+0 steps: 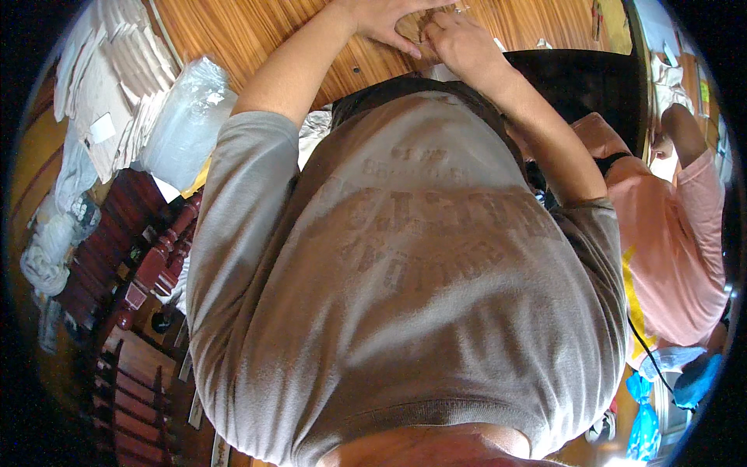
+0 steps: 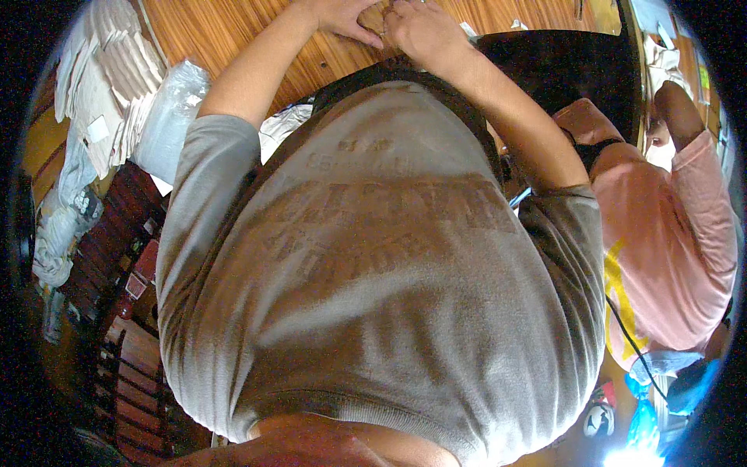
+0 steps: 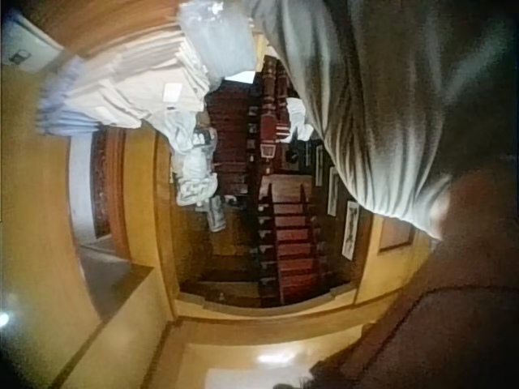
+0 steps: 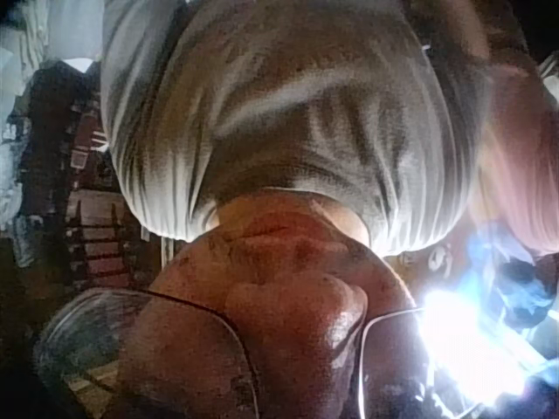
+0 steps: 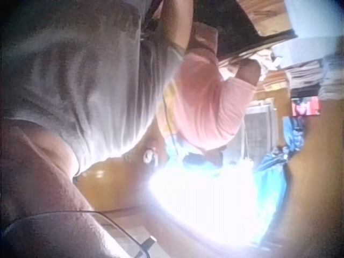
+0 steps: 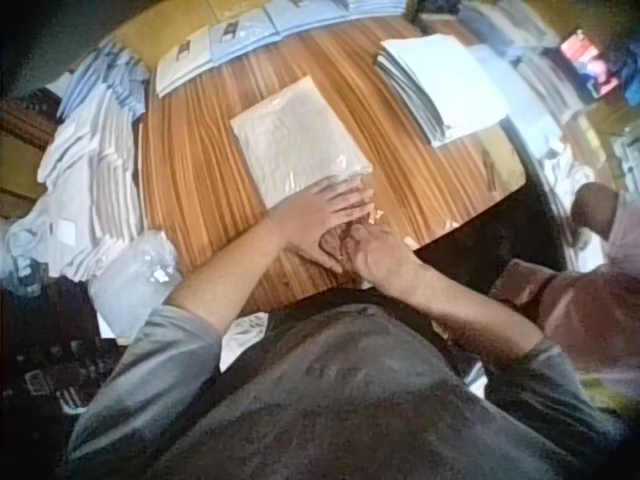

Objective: The person places shirts into clear plastic bags, seals the bags by hand, and stacks them into organized piles on a wooden desk.

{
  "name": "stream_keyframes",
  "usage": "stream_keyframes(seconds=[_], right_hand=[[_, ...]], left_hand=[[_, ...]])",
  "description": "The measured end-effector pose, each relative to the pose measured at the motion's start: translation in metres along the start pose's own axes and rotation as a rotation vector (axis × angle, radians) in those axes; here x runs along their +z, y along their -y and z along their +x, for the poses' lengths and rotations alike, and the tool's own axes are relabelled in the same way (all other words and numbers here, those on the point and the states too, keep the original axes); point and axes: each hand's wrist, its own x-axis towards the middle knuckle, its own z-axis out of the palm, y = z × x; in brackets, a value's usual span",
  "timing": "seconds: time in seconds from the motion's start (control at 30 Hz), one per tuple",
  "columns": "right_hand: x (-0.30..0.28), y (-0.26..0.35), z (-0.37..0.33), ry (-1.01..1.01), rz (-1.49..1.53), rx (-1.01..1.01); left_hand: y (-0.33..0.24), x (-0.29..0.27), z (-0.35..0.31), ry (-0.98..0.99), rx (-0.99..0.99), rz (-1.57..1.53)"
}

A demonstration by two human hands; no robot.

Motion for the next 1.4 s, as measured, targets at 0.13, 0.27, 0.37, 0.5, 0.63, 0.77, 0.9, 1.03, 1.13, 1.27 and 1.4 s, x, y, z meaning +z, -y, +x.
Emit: stream_keyframes(seconds=[0.13, 0.27, 0.37, 0.5, 0.63, 0.77, 0.9, 1.03, 1.13, 1.27, 1.4], right_hand=[[-0.019, 0.001, -0.002, 0.130, 0.270, 0.156], [-0.044, -0.013, 0.008, -0.090, 0.237, -0.147], [-0.035, -0.030, 0.014, -0.056, 0.236, -0.328], [-0.037, -0.033, 0.023, 0.027, 0.206, -0.387], [-0.030, -0.034, 0.024, -0.002, 0.057, -0.425], [-0.019, -0.027, 0.018, 0.080, -0.198, -0.323], [-0.015, -0.003, 0.003, -0.045, -0.287, -0.130], [-0.015, 0.008, -0.005, 0.146, -0.269, 0.045], [-0.040, 0.022, -0.003, 0.401, -0.215, 0.292], [-0.056, 0.020, -0.005, 0.003, 0.116, 0.250], [-0.052, 0.005, 0.009, -0.074, 0.176, -0.099]], left_hand=[[0.000, 0.002, -0.002, 0.029, -0.015, -0.007], [-0.003, -0.004, 0.001, 0.077, -0.053, -0.002], [-0.006, -0.009, 0.005, 0.125, -0.059, 0.008], [-0.004, -0.007, 0.004, 0.114, -0.089, -0.025], [-0.003, -0.005, 0.003, 0.096, -0.081, -0.022], [-0.003, -0.004, 0.002, 0.056, -0.087, -0.088], [-0.004, -0.001, 0.000, 0.031, -0.026, 0.000], [-0.006, -0.003, 0.002, 0.046, -0.023, 0.012], [-0.006, -0.004, 0.000, 0.032, -0.018, -0.004], [0.000, 0.004, -0.003, -0.052, 0.018, -0.050], [0.001, -0.001, -0.001, -0.061, 0.033, -0.024]])
